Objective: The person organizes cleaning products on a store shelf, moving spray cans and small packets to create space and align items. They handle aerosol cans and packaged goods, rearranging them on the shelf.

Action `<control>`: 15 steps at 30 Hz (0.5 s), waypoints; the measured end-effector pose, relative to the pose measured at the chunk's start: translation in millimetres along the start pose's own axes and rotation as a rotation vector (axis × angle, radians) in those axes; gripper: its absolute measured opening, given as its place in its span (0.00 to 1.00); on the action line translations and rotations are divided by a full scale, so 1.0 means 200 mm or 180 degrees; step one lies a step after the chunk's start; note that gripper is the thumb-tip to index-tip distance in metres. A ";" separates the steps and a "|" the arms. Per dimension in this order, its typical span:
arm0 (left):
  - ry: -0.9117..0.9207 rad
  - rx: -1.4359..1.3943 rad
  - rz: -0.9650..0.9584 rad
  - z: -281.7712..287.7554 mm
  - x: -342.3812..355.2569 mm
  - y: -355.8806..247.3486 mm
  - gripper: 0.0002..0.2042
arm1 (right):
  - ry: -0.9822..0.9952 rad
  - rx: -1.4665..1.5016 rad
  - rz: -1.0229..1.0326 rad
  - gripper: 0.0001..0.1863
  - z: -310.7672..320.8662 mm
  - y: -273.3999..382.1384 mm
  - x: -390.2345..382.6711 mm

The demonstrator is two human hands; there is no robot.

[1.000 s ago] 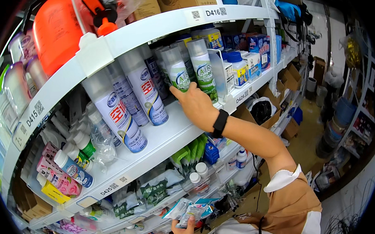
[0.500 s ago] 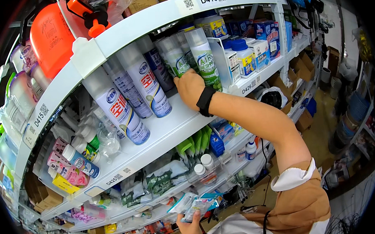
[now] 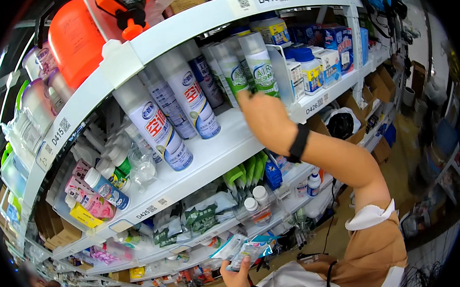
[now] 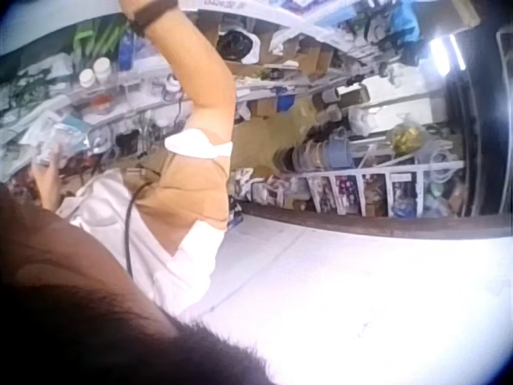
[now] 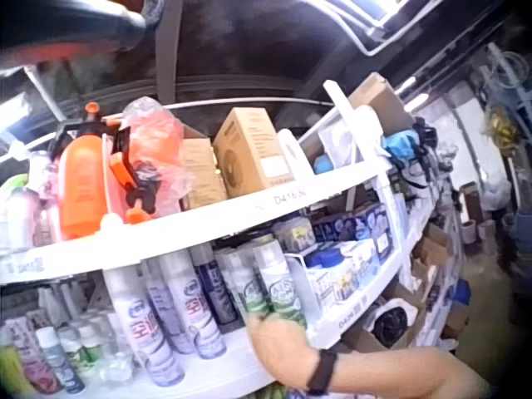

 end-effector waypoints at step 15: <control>0.0468 -0.0255 -0.1059 -0.05 0.04 -0.13 0.19 | -0.0053 0.0503 -0.0237 0.10 -0.01 -0.29 0.10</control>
Point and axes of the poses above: each hand's wrist, its own x-axis towards the middle knuckle, its own z-axis out of the back of the hand, y = z × x, the point moved 9 cm from there along x, towards the middle knuckle, and after that the axes turned 10 degrees about x, right-handed, at the moved point
